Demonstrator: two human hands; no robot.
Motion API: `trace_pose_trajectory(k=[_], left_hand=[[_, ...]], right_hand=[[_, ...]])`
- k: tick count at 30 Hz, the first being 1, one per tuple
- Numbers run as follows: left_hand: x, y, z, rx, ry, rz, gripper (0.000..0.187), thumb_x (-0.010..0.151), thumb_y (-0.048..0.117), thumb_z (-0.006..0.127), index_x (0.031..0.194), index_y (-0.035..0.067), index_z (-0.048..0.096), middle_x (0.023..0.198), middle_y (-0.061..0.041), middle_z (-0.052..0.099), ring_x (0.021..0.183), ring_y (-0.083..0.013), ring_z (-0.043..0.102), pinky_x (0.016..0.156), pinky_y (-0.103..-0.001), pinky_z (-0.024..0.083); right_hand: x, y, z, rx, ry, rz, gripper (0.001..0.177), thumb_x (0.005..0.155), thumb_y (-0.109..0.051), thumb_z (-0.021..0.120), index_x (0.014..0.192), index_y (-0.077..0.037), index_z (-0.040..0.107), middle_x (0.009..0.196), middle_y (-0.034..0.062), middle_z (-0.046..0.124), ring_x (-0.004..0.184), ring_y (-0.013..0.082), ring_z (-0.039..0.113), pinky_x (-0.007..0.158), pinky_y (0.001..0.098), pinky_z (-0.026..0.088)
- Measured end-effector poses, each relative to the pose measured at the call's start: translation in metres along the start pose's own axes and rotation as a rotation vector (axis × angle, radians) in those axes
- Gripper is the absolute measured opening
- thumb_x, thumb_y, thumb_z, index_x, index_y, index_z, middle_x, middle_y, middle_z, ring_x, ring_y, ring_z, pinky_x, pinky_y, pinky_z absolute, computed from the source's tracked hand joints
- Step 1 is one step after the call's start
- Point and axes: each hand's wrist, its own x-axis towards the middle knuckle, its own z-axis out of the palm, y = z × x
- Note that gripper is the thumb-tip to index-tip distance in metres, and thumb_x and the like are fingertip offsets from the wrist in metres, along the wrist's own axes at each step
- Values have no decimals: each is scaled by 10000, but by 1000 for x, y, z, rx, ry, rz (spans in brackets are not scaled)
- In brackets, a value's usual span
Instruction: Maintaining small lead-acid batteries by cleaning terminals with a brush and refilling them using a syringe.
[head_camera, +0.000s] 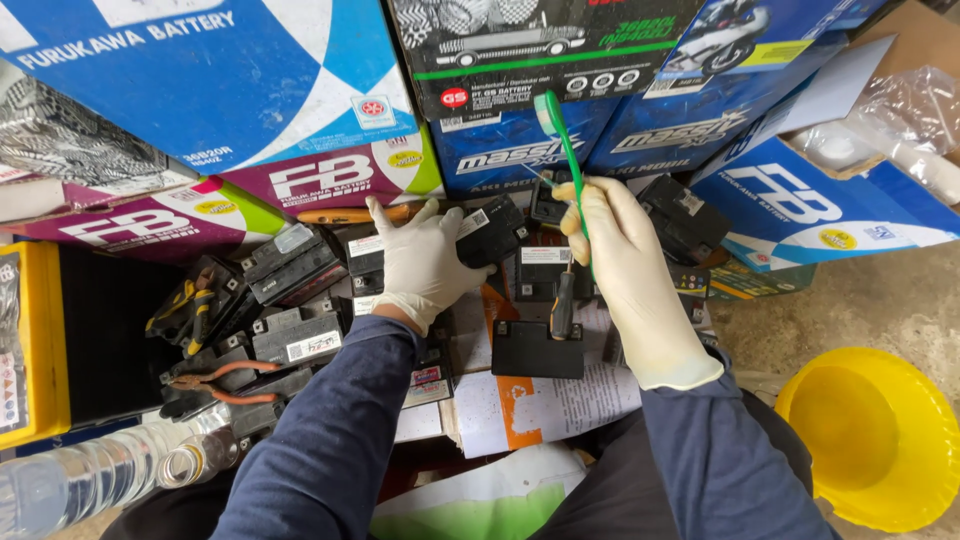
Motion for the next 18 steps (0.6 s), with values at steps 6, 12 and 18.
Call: trace_pose_trajectory(k=[6,12,18], left_hand=[[1,-14,23,-22,180,84,860,613,583,769,1340,142,637,1107,-68,748,1154,-235,686,1134,-820,11],[-1,-23,20,-19,328,206,935,598,586,792,1398,139,604,1084,-63,745,1040,-243,731,1170,-776,39],[-15,-21,-42,-20,422,319,1025,510,579,872,1393,117,631,1074,-101,753,938,-272,749,1112,-823,146]], right_hand=[[-3,-14,-5,46,-14,21,304,1093,-128,421,1254,-3,646,818,102,597,611,61,433,562,193,371],[2,-12,-11,-14,-10,-17,319,1086,-126,424,1305,-15,627,850,121,650,637,53,479,580,177,384],[-7,-24,-15,-317,63,-84,323,1102,-240,501,1384,-150,630,965,82,709,893,164,650,819,319,524]])
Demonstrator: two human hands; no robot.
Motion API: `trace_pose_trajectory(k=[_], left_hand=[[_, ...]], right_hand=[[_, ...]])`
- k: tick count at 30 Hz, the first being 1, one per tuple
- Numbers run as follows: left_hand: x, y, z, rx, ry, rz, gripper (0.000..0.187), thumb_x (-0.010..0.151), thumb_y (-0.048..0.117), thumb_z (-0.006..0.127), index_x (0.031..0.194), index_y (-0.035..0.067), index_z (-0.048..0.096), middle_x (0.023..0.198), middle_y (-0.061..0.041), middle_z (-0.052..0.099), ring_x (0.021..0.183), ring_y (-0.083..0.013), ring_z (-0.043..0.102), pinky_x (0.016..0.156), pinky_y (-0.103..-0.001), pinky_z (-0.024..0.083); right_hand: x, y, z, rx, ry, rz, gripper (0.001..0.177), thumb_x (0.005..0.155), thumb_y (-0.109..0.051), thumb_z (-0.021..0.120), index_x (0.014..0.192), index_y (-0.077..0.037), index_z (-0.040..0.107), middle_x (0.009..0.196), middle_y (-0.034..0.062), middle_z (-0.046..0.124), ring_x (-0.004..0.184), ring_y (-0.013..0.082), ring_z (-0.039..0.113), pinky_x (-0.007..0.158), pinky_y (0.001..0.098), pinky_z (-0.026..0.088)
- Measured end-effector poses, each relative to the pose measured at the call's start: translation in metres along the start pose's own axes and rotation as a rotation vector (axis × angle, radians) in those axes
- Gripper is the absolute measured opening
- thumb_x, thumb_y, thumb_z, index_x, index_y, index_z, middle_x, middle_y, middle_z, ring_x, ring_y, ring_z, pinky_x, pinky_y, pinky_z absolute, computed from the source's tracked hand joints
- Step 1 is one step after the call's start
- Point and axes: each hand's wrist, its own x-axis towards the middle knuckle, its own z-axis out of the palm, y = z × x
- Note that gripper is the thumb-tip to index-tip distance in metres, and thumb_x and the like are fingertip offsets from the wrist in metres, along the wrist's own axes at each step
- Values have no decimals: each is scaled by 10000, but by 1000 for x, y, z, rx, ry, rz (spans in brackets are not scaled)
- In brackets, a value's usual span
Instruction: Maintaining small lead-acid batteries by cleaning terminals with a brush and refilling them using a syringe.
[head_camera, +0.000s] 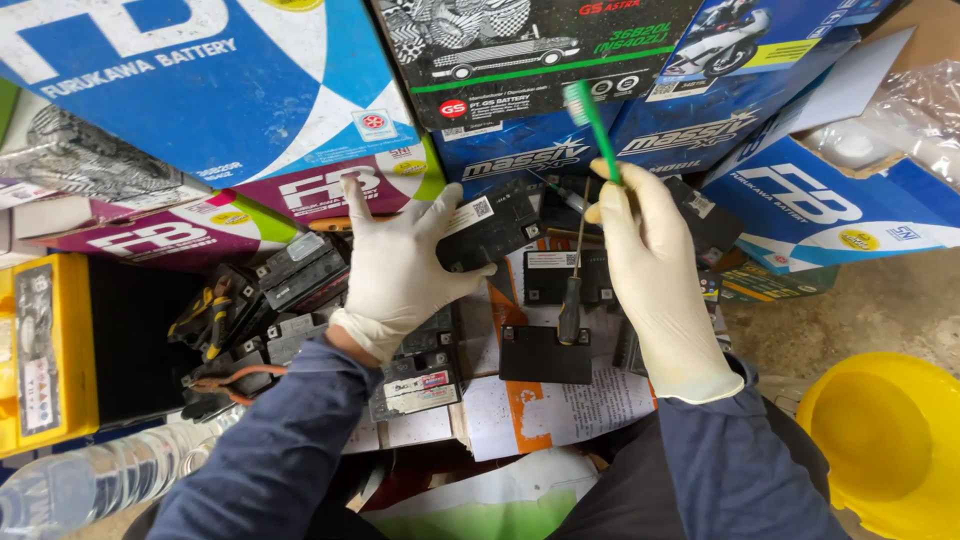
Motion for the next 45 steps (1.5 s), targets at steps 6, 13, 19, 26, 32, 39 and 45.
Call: trace_pose_trajectory(k=[6,13,19,26,32,39,45], left_hand=[[-17,16,-95,6,-78,-59,824,716,580,848,1384,153,626,757,45,644,706,-192,634,1125,-806,159],[-74,-1,-96,-110,-128,-220,930,650,545,898,1418,112,602,923,5,725,890,-144,710,1181,-748,124],[-85,-15,-88,-78,-216,-230,927,647,646,853,1391,148,614,891,3,740,834,-204,717,1177,-736,148],[-96,-20,-78,-191,-236,-254,922,672,558,882,1430,162,540,1102,-38,711,1038,-228,668,1161,-707,204],[-105,-23,-71,-249,-180,-254,970,675,554,903,1460,143,509,1202,-17,692,1139,-197,647,1166,-654,250],[-108,-25,-68,-262,-168,-271,943,688,570,878,1452,149,519,1191,-36,702,1112,-205,662,1173,-616,248],[-91,-26,-108,-1042,-390,-637,719,912,390,621,1520,52,436,1593,-84,482,1498,-140,397,1230,-283,233]], right_hand=[[-4,-7,9,-116,-4,28,469,1047,-245,432,1455,-53,560,1052,51,705,1051,144,636,986,300,441],[-41,-34,35,-97,-281,185,416,1075,-245,387,1371,-83,630,690,-9,434,518,93,372,461,299,295],[-79,-21,61,-250,-456,50,587,1023,-210,462,1604,-215,377,1075,86,767,798,201,707,773,320,505],[-109,11,84,-437,-391,-281,581,1008,-100,560,1557,-257,452,849,26,624,708,181,627,682,314,488],[-132,21,97,-619,-144,-374,539,995,-66,615,1501,-240,550,702,-6,411,544,163,421,549,304,416],[-158,28,111,-563,-62,-370,568,992,-52,661,1511,-247,537,699,-24,332,587,140,375,564,334,369],[-155,13,114,-475,-118,-350,540,1002,-31,623,1504,-213,542,713,5,442,632,160,450,660,319,427]])
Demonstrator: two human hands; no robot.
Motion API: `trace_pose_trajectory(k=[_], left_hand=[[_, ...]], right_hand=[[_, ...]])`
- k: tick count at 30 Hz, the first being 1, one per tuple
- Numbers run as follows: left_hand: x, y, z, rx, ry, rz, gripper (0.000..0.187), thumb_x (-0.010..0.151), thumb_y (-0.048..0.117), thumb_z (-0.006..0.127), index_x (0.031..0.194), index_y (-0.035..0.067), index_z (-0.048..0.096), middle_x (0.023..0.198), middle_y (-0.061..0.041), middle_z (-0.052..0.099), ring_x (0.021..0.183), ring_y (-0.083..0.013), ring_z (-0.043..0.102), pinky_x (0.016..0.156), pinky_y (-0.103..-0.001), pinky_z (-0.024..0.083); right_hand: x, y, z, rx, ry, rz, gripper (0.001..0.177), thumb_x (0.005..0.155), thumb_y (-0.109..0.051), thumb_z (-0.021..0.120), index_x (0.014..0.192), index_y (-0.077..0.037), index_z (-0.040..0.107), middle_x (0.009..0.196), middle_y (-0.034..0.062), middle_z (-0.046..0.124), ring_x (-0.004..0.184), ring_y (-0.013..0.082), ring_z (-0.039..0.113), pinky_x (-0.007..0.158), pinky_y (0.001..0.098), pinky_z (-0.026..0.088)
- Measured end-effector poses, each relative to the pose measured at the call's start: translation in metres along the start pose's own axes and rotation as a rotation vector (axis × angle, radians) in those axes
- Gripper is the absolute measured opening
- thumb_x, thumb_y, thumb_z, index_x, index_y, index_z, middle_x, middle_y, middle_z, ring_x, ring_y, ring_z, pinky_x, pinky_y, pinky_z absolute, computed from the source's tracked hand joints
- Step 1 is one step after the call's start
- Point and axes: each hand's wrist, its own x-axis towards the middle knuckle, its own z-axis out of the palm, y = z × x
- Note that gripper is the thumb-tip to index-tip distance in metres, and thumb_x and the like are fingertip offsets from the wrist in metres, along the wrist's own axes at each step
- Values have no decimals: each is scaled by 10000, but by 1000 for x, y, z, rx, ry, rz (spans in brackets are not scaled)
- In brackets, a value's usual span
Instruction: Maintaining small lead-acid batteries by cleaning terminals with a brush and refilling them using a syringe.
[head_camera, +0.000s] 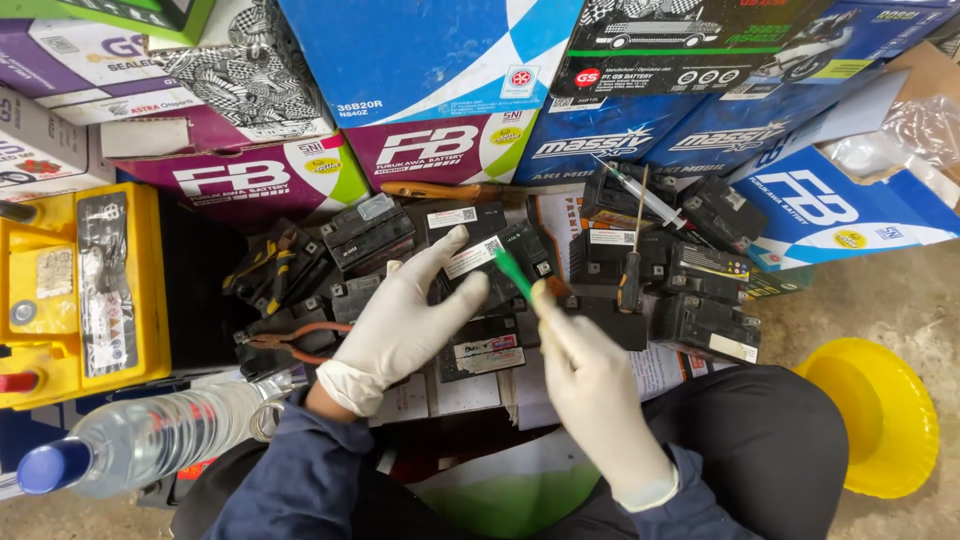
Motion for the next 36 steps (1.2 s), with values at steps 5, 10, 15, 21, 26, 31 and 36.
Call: trace_pose_trajectory(k=[5,10,15,21,26,31,36], left_hand=[[6,-25,-7,109,57,67,500,940,344,635,1415,191,618,1427,-8,662,1403,-190,524,1236,-467,145],[8,-27,-7,23,39,133,491,947,301,610,1399,107,608,1436,-24,653,1364,-142,570,1167,-290,377],[8,-22,-8,12,21,110,493,948,320,601,1394,110,614,1383,-16,686,1285,-105,609,1123,-257,403],[6,-14,-16,15,-27,57,505,934,313,607,1406,134,611,1365,-1,700,1255,-87,621,1118,-240,400],[10,-20,-14,7,-13,113,480,935,279,621,1378,96,623,1403,-25,674,1304,-111,601,1136,-261,401],[12,-19,-16,-13,-25,94,483,937,294,617,1379,101,622,1416,-20,666,1326,-105,586,1144,-253,393],[18,-28,-14,9,-16,132,469,939,296,630,1359,86,639,1358,-23,696,1239,-85,620,1105,-230,426]], right_hand=[[4,18,1,-14,89,36,507,998,-56,617,1472,-231,583,755,52,600,700,196,580,659,364,494],[-10,-8,7,-2,-29,28,601,1016,-43,616,1553,-262,461,699,-25,440,604,129,421,567,339,388],[-4,7,8,-64,143,64,495,1016,1,610,1470,-195,596,727,17,481,634,139,509,691,281,455],[-42,11,30,-90,133,-144,517,1019,-19,672,1493,-186,550,742,-36,400,626,121,365,596,307,401],[-49,13,47,-103,195,-182,418,1012,0,681,1415,-98,624,722,-12,397,588,126,371,561,309,414],[-54,19,46,-144,235,-179,395,1003,-2,689,1381,-110,652,744,-19,489,586,108,432,570,294,462],[-48,18,57,-116,148,-197,495,1061,-22,624,1527,-125,494,711,-41,377,560,89,343,493,296,336]])
